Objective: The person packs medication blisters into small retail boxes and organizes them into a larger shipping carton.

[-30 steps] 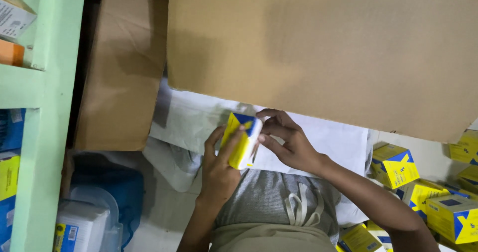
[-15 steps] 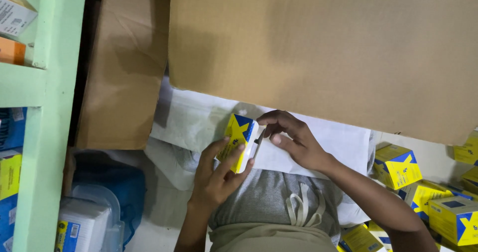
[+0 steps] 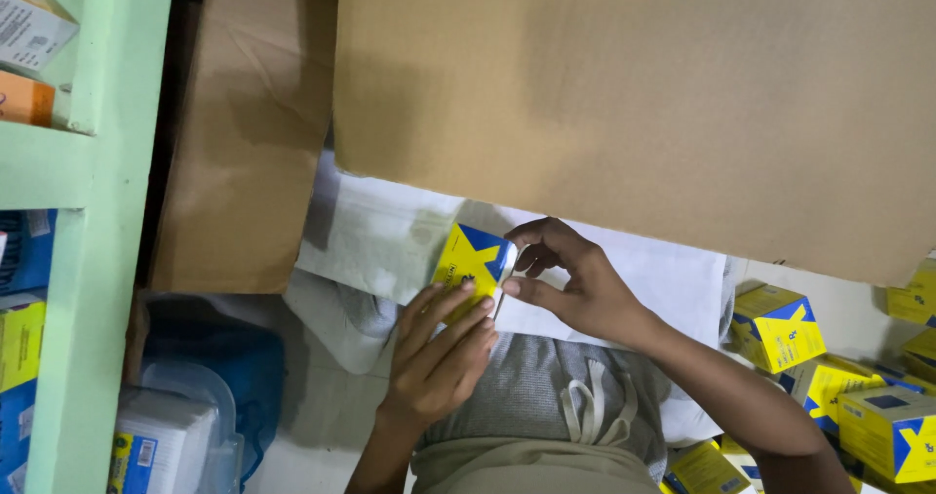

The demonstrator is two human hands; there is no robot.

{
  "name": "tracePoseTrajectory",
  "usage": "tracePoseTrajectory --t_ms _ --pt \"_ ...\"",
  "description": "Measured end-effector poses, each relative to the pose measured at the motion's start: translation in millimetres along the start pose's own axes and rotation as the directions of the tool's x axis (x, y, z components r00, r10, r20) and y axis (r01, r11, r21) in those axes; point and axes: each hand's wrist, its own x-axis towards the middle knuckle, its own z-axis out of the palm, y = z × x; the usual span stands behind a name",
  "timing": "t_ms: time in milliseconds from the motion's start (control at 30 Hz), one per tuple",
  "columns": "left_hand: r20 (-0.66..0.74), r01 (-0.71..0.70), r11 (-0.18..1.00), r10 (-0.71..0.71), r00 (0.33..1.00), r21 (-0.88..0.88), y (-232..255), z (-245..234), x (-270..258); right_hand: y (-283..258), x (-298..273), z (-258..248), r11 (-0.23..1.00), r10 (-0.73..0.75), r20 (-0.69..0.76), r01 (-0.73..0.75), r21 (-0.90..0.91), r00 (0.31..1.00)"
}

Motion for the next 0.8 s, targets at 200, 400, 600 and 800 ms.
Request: tracePoseTrajectory --t_ms 200,400,600,800 --pt "0.039 0.055 0.998 -0.055 0.998 -0.017 -2 9 -8 9 1 3 0.997 0.071 -0.04 -0.07 0.034 0.997" --pt "-0.02 0.168 0.984 -0.167 0.986 0.054 -3 14 -4 21 1 6 0.997 0.068 -0.067 -0.066 0.032 0.995" --pt "-0.031 0.165 0.984 -0.163 0.986 0.065 -7 16 -9 17 5 6 0.997 0.002 -0.066 -0.007 -0.073 0.998" --pt "-0.071 0.164 0.986 -0.161 0.984 0.035 -5 21 -8 18 9 3 0.998 0.047 -0.013 -0.047 -0.04 0.999"
